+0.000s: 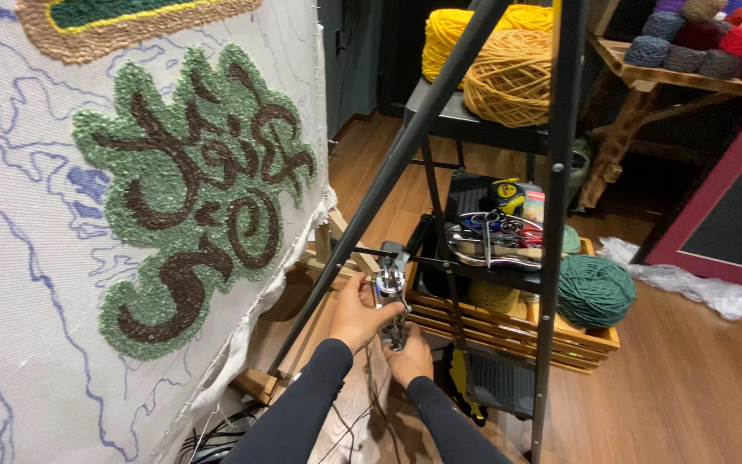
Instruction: The person uses a tufting gun to insert black yarn into a canvas featuring a lion design, then switches to using scissors to trim the yarn loops flush with the surface. The person works on the mouth area of the design, first tufting and then cutting the yarn.
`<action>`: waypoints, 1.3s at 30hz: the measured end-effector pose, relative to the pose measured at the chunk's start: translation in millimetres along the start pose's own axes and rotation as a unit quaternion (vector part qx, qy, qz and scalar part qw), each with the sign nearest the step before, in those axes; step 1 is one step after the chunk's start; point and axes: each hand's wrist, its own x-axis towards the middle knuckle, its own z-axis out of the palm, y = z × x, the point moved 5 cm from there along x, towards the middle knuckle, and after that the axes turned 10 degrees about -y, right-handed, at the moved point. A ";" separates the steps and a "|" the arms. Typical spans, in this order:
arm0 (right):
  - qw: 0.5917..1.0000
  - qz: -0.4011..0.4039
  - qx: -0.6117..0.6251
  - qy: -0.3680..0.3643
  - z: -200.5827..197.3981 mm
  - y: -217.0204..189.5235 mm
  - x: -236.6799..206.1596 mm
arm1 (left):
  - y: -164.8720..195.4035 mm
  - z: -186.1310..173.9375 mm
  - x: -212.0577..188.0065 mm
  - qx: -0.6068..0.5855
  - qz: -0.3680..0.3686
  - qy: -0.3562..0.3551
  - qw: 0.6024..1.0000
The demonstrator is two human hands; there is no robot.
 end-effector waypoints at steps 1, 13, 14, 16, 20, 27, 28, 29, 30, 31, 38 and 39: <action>0.999 -0.011 0.027 0.015 -7.2 2.1 1.1 | 1.8 -0.5 -2.0 0.003 0.003 0.006 1.000; 0.948 -0.099 -0.033 0.301 -191.0 -52.5 9.7 | 48.3 -14.3 -28.9 -0.011 0.071 0.073 0.995; 0.954 -0.074 -0.070 0.283 -193.0 -54.4 12.1 | 53.2 -17.9 -33.2 -0.024 0.069 0.076 0.994; 0.957 -0.071 -0.097 0.265 -198.0 -60.2 15.1 | 63.9 -27.4 -41.9 -0.048 0.064 0.084 0.993; 0.964 -0.047 0.188 0.180 -199.8 -71.8 27.1 | 89.9 -58.0 -62.9 0.007 0.078 0.132 0.988; 0.771 -0.048 0.634 0.045 -188.5 -114.8 10.6 | 133.7 -114.1 -114.7 0.032 0.081 0.176 0.981; 0.743 -0.034 0.668 0.005 -182.5 -123.7 4.1 | 141.9 -122.1 -123.6 0.026 0.085 0.178 0.980; 0.714 -0.020 0.699 -0.038 -174.3 -133.8 -5.7 | 150.2 -129.6 -132.5 0.010 0.085 0.170 0.982; 0.682 -0.004 0.727 -0.082 -164.8 -144.4 -18.7 | 158.4 -136.9 -142.2 -0.007 0.085 0.163 0.983; 0.687 -0.024 0.713 -0.139 -156.8 -160.7 -33.1 | 167.8 -144.8 -152.5 -0.022 0.085 0.156 0.984; 0.777 -0.137 0.491 -0.370 -107.7 -303.6 -162.9 | 257.4 -205.3 -246.7 -0.015 0.187 0.123 0.974; 0.776 -0.170 0.463 -0.393 -102.4 -327.7 -180.9 | 270.9 -216.7 -263.6 0.000 0.206 0.130 0.970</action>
